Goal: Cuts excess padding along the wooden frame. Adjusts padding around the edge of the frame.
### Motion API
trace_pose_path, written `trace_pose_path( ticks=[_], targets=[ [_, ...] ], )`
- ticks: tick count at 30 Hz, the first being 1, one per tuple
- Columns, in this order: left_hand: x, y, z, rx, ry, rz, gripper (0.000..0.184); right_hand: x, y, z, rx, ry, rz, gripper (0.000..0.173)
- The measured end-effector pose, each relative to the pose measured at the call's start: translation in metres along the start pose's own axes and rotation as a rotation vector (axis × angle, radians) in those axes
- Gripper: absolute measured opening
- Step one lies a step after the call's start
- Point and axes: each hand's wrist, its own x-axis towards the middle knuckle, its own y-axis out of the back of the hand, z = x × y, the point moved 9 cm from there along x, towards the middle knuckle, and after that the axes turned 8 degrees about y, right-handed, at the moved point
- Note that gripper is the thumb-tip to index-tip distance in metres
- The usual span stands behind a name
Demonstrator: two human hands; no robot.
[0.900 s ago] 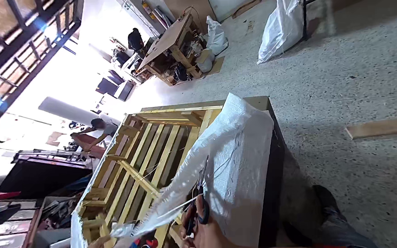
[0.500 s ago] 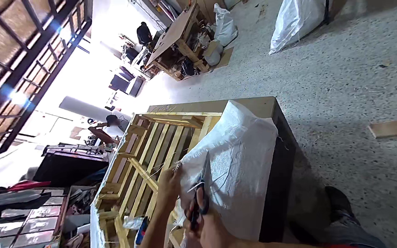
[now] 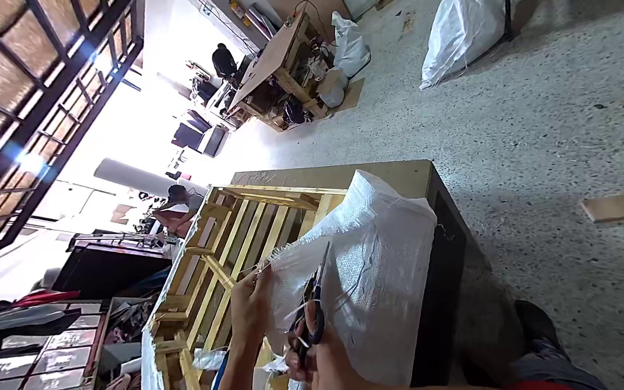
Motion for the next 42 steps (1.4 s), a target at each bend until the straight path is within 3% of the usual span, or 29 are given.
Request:
trace_pose_path(
  ticks=[3,7,12,18,20,22,24,25,27,29,32,34,35,37,38,40,42],
  targets=[
    [0.001,-0.001,-0.007,-0.057,0.007,-0.024,0.041,-0.008,0.010,-0.001,-0.056,0.024,0.010,0.045],
    [-0.005,-0.002,0.005,-0.131,-0.064,-0.048,0.038,0.017,0.016,-0.012,-0.073,0.083,-0.015,0.052],
    [0.005,0.009,-0.007,-0.112,-0.041,-0.034,0.041,0.024,0.014,-0.029,-0.088,0.089,0.041,0.040],
    [0.028,0.004,-0.033,-0.131,0.043,-0.083,0.043,0.039,0.009,-0.049,-0.066,0.100,0.024,0.055],
    [0.037,0.005,-0.044,-0.009,0.071,-0.096,0.048,0.046,0.002,-0.062,-0.084,0.110,0.009,0.055],
    [0.047,0.005,-0.056,0.281,0.059,-0.121,0.049,0.046,0.000,-0.067,-0.060,0.100,0.008,0.051],
    [0.050,0.006,-0.063,0.478,0.048,-0.174,0.032,0.041,0.004,-0.065,-0.037,0.076,0.032,0.050],
    [0.050,0.005,-0.056,0.482,0.022,-0.231,0.031,0.039,0.007,-0.065,-0.048,0.052,0.044,0.051],
    [0.047,-0.005,-0.016,0.301,-0.098,-0.311,0.060,0.032,0.012,-0.069,-0.089,-0.002,0.067,0.056],
    [0.043,-0.027,0.036,0.188,-0.202,-0.328,0.076,0.014,0.014,-0.079,-0.137,-0.061,0.013,0.062],
    [0.044,-0.073,0.080,0.383,-0.280,-0.369,0.089,-0.030,0.028,-0.104,-0.189,-0.138,-0.180,0.064],
    [0.048,-0.110,0.085,0.513,-0.230,-0.392,0.093,-0.062,0.051,-0.135,-0.262,-0.130,-0.192,0.059],
    [0.052,-0.125,0.086,0.556,-0.219,-0.376,0.088,-0.075,0.064,-0.151,-0.329,-0.103,-0.178,0.056],
    [0.060,-0.145,0.088,0.573,-0.287,-0.278,0.058,-0.090,0.088,-0.192,-0.667,-0.022,-0.150,0.043],
    [0.063,-0.146,0.088,0.540,-0.336,-0.201,0.041,-0.096,0.098,-0.215,-0.953,0.047,-0.133,0.039],
    [0.071,-0.139,0.097,0.408,-0.369,-0.047,0.016,-0.097,0.101,-0.264,-1.605,0.186,-0.157,0.053],
    [0.083,-0.129,0.102,0.318,-0.272,0.065,0.036,-0.086,0.099,-0.308,-2.077,0.308,-0.159,0.074]
  ],
)
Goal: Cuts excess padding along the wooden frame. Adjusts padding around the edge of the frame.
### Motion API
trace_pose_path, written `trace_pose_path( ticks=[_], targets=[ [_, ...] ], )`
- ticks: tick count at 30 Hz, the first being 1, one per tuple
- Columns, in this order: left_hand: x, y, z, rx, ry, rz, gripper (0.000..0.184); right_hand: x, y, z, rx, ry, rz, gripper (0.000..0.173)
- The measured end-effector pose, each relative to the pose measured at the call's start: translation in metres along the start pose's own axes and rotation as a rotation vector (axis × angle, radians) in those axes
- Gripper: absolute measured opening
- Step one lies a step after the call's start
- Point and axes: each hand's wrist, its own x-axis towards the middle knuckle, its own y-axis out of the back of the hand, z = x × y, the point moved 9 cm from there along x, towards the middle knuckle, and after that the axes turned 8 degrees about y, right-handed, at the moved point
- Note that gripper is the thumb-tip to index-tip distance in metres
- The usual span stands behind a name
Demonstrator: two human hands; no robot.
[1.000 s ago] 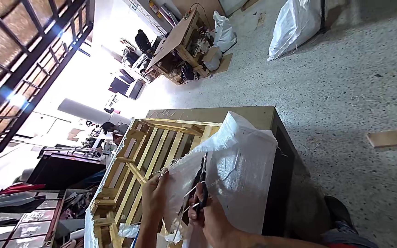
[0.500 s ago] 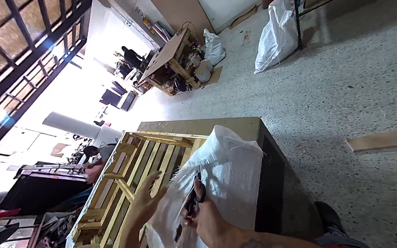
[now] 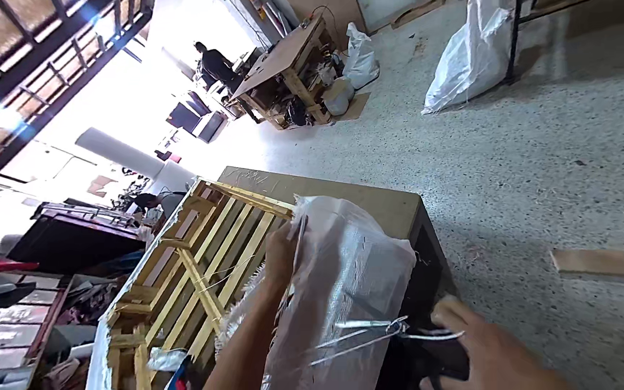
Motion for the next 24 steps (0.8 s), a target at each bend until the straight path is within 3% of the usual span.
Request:
trace_pose_path(
  ticks=[1,3,5,6,7,9,13,17,20,22,24],
  targets=[
    [0.006,0.000,-0.004,-0.001,0.058,0.006,0.045,0.011,0.017,0.010,-0.144,0.023,-0.011,0.079],
    [0.016,-0.004,-0.004,0.015,0.095,-0.083,0.044,0.039,0.047,0.024,-0.304,0.061,-0.128,0.082],
    [0.027,-0.011,0.002,0.038,0.105,-0.183,0.052,0.069,0.079,0.029,-0.323,0.071,-0.257,0.081],
    [0.030,-0.013,0.004,0.034,0.094,-0.180,0.044,0.080,0.098,0.028,-0.295,0.075,-0.287,0.079],
    [0.032,-0.012,0.006,0.022,0.086,-0.155,0.037,0.090,0.119,0.026,-0.252,0.081,-0.293,0.076],
    [0.035,-0.010,0.003,-0.025,0.112,-0.114,0.040,0.107,0.166,0.022,-0.218,0.066,-0.247,0.069],
    [0.038,-0.012,-0.010,-0.171,0.057,-0.039,0.035,0.146,0.229,0.028,-0.397,0.030,-0.150,0.054],
    [0.055,-0.015,-0.005,-0.206,0.005,-0.134,0.019,0.195,0.224,0.029,-0.498,0.033,-0.354,0.045],
    [0.061,-0.025,0.007,-0.117,-0.003,-0.279,0.021,0.232,0.210,0.032,-0.541,0.160,-0.544,0.055],
    [0.063,-0.019,0.009,-0.120,-0.021,-0.208,0.007,0.264,0.203,0.030,-0.565,0.238,-0.631,0.065],
    [0.063,-0.016,0.004,-0.137,-0.033,-0.121,0.006,0.303,0.191,0.026,-0.582,0.359,-0.696,0.068]
  ],
)
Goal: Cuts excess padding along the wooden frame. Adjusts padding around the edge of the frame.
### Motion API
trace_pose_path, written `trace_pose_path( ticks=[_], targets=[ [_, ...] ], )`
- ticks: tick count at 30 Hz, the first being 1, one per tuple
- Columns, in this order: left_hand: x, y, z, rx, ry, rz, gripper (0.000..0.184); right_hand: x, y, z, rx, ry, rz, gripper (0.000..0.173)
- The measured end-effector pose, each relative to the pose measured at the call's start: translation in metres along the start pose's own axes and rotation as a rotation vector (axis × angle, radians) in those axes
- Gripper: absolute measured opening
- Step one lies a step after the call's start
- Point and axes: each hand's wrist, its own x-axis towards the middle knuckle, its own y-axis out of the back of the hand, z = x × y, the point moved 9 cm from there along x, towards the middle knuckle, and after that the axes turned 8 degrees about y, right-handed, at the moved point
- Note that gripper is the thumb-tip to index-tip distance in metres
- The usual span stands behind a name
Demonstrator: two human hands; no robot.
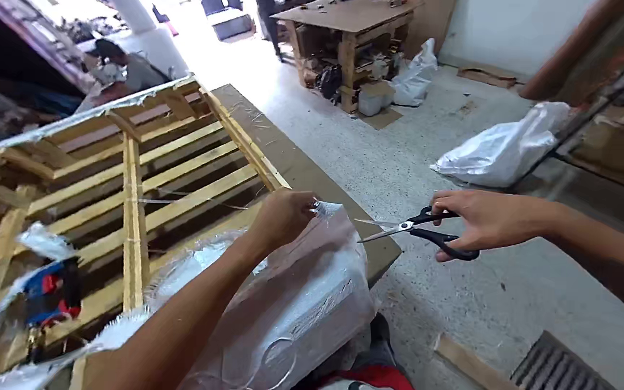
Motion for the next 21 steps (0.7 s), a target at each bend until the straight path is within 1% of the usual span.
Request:
trace_pose_path(
  ticks=[2,5,8,11,15,18,21],
  targets=[
    [-0.004,0.004,-0.002,-0.046,-0.039,0.064,0.010,0.042,0.012,0.004,-0.013,0.146,-0.048,0.065],
    [-0.006,0.009,-0.003,-0.063,-0.074,0.121,0.015,0.097,0.019,-0.002,-0.008,0.280,-0.123,0.063],
    [-0.002,0.006,-0.006,-0.044,-0.016,0.103,0.017,0.130,0.015,-0.013,0.009,0.392,-0.175,0.060],
    [0.002,0.005,-0.008,0.004,0.063,0.074,0.018,0.149,0.016,-0.022,0.004,0.466,-0.226,0.056],
    [0.008,0.004,-0.009,-0.003,0.153,0.009,0.021,0.162,0.018,-0.024,0.002,0.462,-0.316,0.046],
    [0.011,0.004,-0.013,-0.039,0.162,0.009,0.019,0.167,0.018,-0.021,-0.018,0.456,-0.344,0.047],
    [0.015,0.002,-0.016,-0.096,0.142,0.026,0.018,0.171,0.006,-0.030,-0.032,0.471,-0.347,0.054]
  ],
)
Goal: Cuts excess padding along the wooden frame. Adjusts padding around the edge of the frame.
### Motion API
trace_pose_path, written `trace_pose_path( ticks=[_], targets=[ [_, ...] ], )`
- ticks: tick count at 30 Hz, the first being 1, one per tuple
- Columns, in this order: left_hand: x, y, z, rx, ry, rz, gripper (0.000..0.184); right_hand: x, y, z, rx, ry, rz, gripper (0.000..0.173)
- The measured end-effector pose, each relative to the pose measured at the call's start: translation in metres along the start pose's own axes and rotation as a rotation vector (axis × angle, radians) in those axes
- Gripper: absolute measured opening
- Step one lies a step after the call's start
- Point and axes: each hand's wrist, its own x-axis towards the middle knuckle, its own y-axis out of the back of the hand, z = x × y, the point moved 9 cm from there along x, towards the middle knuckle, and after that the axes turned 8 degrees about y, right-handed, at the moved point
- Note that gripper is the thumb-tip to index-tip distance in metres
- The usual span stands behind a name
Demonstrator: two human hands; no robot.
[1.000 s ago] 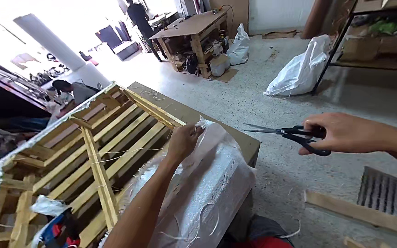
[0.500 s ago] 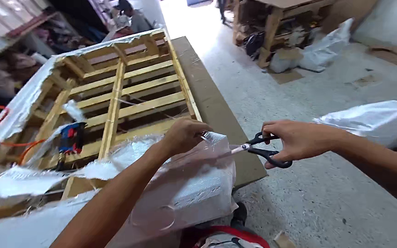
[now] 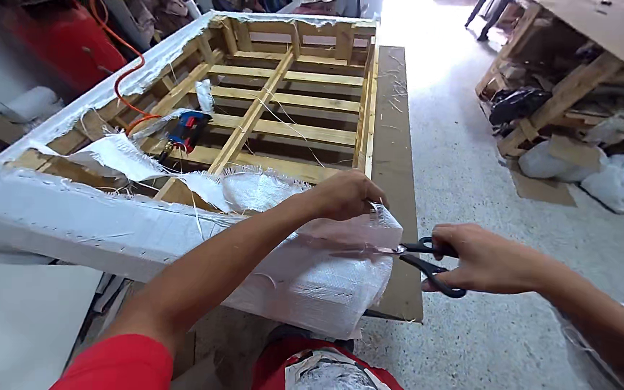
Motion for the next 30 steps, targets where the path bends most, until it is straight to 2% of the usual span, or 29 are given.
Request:
trace_pose_path(
  ticks=[6,10,13,17,21,24,26,28,30],
  targets=[
    [0.005,0.001,0.002,0.005,-0.009,-0.079,0.018,0.026,-0.013,-0.015,0.078,0.031,0.025,0.052],
    [0.009,-0.005,0.002,-0.021,-0.017,-0.109,0.018,0.042,-0.014,-0.039,0.041,0.098,0.032,0.057],
    [0.009,-0.004,0.004,-0.007,-0.028,-0.124,0.020,0.051,-0.015,-0.043,0.109,0.127,0.031,0.045],
    [0.007,-0.001,0.006,-0.004,-0.018,-0.136,0.019,0.058,-0.017,-0.057,0.082,0.119,0.004,0.053],
    [0.009,-0.001,0.015,0.054,-0.047,-0.117,0.013,0.064,-0.012,-0.065,0.132,0.205,0.140,0.045],
    [0.005,0.008,0.015,0.047,-0.037,-0.083,0.010,0.071,-0.019,-0.060,0.151,0.282,0.213,0.064],
    [0.004,0.008,0.015,0.005,-0.022,-0.065,0.011,0.075,-0.023,-0.060,0.161,0.247,0.204,0.080],
    [0.001,0.013,0.016,-0.060,-0.011,-0.038,0.011,0.080,-0.025,-0.067,0.177,0.231,0.183,0.074],
    [-0.003,0.023,0.016,-0.073,-0.003,-0.014,0.009,0.083,-0.028,-0.069,0.155,0.272,0.175,0.055]
  ],
)
